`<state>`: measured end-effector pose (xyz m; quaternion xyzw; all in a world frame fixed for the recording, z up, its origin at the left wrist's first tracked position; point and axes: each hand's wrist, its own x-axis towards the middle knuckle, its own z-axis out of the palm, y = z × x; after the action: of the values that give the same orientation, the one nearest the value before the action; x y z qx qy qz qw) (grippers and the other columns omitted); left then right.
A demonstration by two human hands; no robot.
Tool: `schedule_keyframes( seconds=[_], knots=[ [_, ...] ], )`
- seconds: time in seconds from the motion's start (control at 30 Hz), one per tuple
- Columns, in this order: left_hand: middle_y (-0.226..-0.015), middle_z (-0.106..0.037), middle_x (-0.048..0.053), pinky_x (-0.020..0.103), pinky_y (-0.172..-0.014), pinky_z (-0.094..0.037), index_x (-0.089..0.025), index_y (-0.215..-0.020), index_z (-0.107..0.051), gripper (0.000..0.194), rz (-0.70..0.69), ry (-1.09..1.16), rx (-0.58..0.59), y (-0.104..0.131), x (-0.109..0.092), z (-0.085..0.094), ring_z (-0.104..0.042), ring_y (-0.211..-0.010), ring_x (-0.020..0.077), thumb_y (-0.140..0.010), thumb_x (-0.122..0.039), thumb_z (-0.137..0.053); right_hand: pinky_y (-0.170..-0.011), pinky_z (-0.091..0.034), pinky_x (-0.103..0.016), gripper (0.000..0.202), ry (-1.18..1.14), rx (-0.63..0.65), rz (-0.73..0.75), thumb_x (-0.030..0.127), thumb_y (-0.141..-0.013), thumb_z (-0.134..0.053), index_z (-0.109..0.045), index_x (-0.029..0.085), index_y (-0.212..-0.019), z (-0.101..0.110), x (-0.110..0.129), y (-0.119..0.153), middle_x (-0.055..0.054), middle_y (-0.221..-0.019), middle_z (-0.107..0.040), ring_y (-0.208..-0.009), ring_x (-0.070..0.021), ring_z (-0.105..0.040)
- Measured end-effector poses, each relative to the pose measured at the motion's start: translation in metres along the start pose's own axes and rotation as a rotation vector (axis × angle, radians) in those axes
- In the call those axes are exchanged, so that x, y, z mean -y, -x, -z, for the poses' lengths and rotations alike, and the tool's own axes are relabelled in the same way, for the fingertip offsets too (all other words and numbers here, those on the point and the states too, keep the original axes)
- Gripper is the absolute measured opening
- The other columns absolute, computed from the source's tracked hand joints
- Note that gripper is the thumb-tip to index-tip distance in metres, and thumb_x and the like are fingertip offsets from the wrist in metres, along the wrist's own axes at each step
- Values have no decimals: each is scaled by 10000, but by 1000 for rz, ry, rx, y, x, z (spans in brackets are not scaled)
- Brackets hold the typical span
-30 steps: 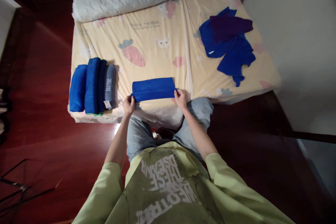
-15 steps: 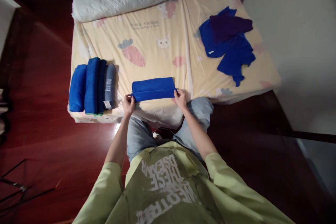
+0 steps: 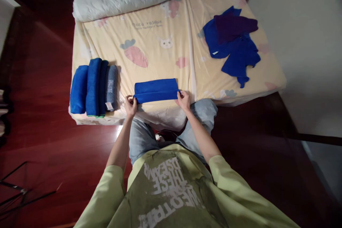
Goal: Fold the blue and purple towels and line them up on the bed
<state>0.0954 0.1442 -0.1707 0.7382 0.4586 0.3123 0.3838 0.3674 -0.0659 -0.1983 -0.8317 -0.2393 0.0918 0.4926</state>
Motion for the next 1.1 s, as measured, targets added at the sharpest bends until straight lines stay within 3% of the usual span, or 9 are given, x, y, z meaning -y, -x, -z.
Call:
schedule_keyframes(
  seconds=[0.33, 0.47, 0.57, 0.73, 0.9, 1.1],
  knots=[
    [-727, -609, -9, 260, -666, -463, -226, -1039, -498, 232, 37, -29, 6, 0, -1, -1, -591, -663, 150, -937, -430, -537, -740, -558, -332, 428, 11, -15, -5, 600, -929, -518, -646, 194, -979, 0, 2, 3, -79, -812, -712, -726, -210, -670],
    [-895, -625, 62, 337, -777, -505, -223, -994, -552, 223, -65, -101, -54, -1, 3, -1, -609, -792, 201, -895, -412, -616, -901, -559, -386, 327, 102, -61, 89, 469, -945, -549, -629, 196, -1106, 2, 4, 6, -124, -1027, -686, -964, -247, -671],
    [-1065, -613, 129, 416, -951, -484, -220, -930, -617, 135, -194, -168, -94, -3, 2, -2, -600, -1021, 265, -886, -347, -620, -1020, -524, -410, 260, 120, 30, 272, 346, -978, -481, -671, 209, -1089, 7, 4, 6, -147, -1181, -646, -1117, -254, -630],
    [-1063, -690, 124, 477, -1066, -419, -226, -966, -700, 215, -255, -161, 73, -6, -1, -3, -600, -1094, 281, -951, -262, -488, -1109, -490, -469, 258, 121, 224, 398, 261, -950, -508, -736, 245, -1070, 14, -1, 3, -110, -1200, -682, -1174, -273, -615],
    [-1217, -696, 122, 468, -1117, -389, -224, -1136, -714, 316, -306, -122, 161, -3, 1, 3, -592, -1201, 272, -987, -315, -451, -1178, -447, -477, 348, 67, 212, 395, 252, -967, -453, -707, 242, -1205, 17, 1, 6, -109, -1332, -655, -1278, -272, -584],
    [-1392, -625, 121, 494, -1164, -361, -223, -1277, -666, 423, -311, -183, 249, 0, -1, 7, -519, -1336, 303, -870, -326, -612, -1182, -455, -489, 483, 97, 274, 409, 198, -831, -548, -652, 202, -1303, 21, 7, 9, -123, -1416, -605, -1339, -298, -549]
  ],
)
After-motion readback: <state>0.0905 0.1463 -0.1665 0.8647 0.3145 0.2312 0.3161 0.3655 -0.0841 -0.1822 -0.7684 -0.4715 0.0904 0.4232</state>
